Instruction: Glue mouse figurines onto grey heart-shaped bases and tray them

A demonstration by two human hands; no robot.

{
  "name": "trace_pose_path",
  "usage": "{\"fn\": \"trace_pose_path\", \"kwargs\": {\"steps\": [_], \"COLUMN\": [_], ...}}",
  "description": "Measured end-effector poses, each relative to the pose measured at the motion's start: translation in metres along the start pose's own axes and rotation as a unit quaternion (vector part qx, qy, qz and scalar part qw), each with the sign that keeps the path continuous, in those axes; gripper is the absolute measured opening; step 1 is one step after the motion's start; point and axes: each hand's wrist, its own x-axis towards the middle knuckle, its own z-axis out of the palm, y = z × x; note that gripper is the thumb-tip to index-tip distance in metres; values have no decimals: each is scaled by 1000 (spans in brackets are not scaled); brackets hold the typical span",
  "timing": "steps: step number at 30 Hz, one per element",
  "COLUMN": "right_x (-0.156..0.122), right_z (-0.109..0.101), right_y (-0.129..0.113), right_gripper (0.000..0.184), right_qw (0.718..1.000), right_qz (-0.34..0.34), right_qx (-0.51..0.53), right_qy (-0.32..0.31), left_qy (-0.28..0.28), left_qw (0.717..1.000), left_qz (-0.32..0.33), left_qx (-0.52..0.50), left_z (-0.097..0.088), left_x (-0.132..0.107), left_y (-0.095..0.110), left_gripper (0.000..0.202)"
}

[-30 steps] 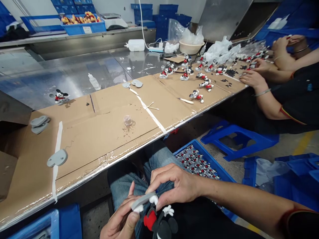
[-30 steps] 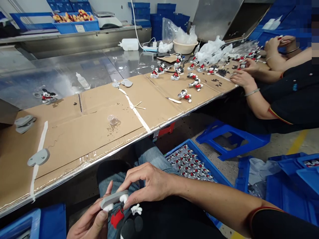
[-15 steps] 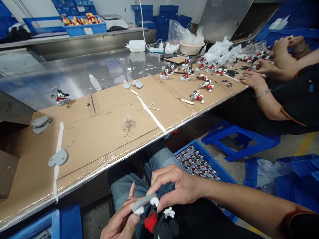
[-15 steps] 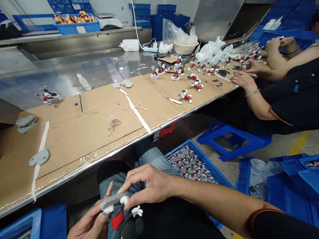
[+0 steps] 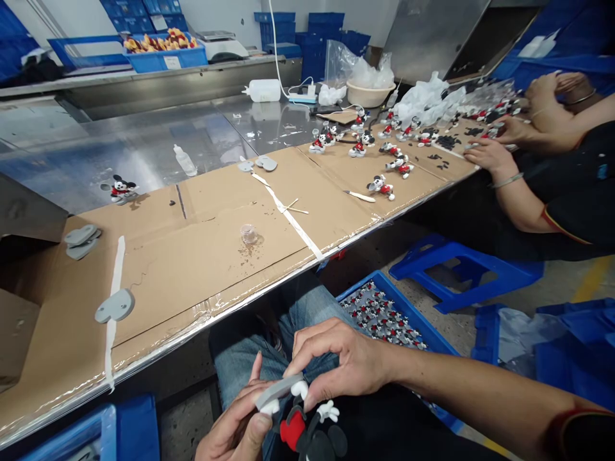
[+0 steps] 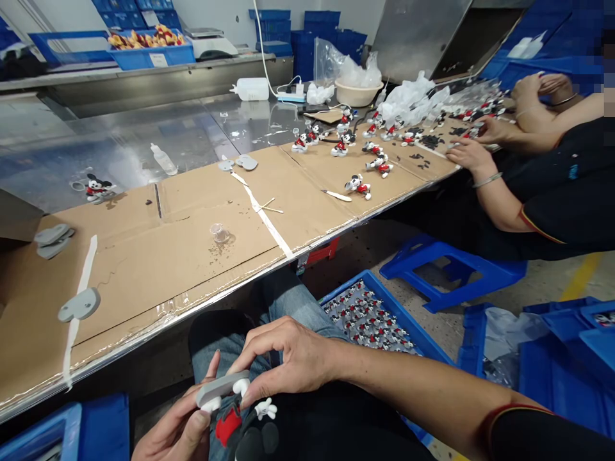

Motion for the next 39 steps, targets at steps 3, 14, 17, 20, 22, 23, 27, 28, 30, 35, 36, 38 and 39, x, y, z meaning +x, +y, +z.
{"fn": "trace_pose_path", "kwargs": {"steps": [3, 14, 17, 20, 22, 23, 27, 28, 30, 35, 36, 38, 39], "right_x": [0, 1, 1, 1, 1, 1, 0, 0, 0, 0, 0, 0, 0], "right_z": [0, -1, -1, -1, -2, -2, -2, -2, -2, -2, -2, -2, -1], "right_y": [0, 0, 0, 0, 0, 0, 1, 1, 1, 1, 1, 2, 2], "right_gripper": [39, 35, 35, 35, 35, 35, 34, 34, 34, 34, 34, 34, 34], "right_qw": [1000, 1000, 1000, 1000, 1000, 1000, 1000, 1000, 1000, 1000, 1000, 1000, 1000], "right_qz": [-1, 0, 4, 10, 12, 12, 16, 16, 13, 7, 9, 13, 14], "right_qx": [-1, 1, -1, -3, -2, -1, 1, 2, 4, 2, 0, -3, -3], "right_qy": [4, 4, 5, 3, 2, 3, 6, 6, 5, 6, 5, 0, -1], "left_qy": [-7, 20, 26, 42, 47, 48, 59, 63, 60, 29, 31, 33, 31], "left_qw": [1000, 1000, 999, 999, 998, 998, 997, 997, 997, 999, 999, 998, 998], "left_qz": [7, -14, -21, -25, -30, -32, -49, -53, -54, -38, -40, -45, -47], "left_qx": [4, 11, 5, -1, -1, -2, -4, -4, -6, -7, -8, -8, -7], "left_z": [0, 2, 2, 3, 3, 3, 5, 6, 8, 10, 9, 7, 5], "left_x": [2, 3, 3, 3, 3, 2, 2, 2, 3, 4, 4, 3, 2], "left_y": [1, 3, 2, 2, 2, 2, 4, 5, 8, 9, 8, 6, 5], "left_gripper": [17, 14, 14, 15, 15, 15, 18, 19, 19, 16, 17, 17, 17]}}
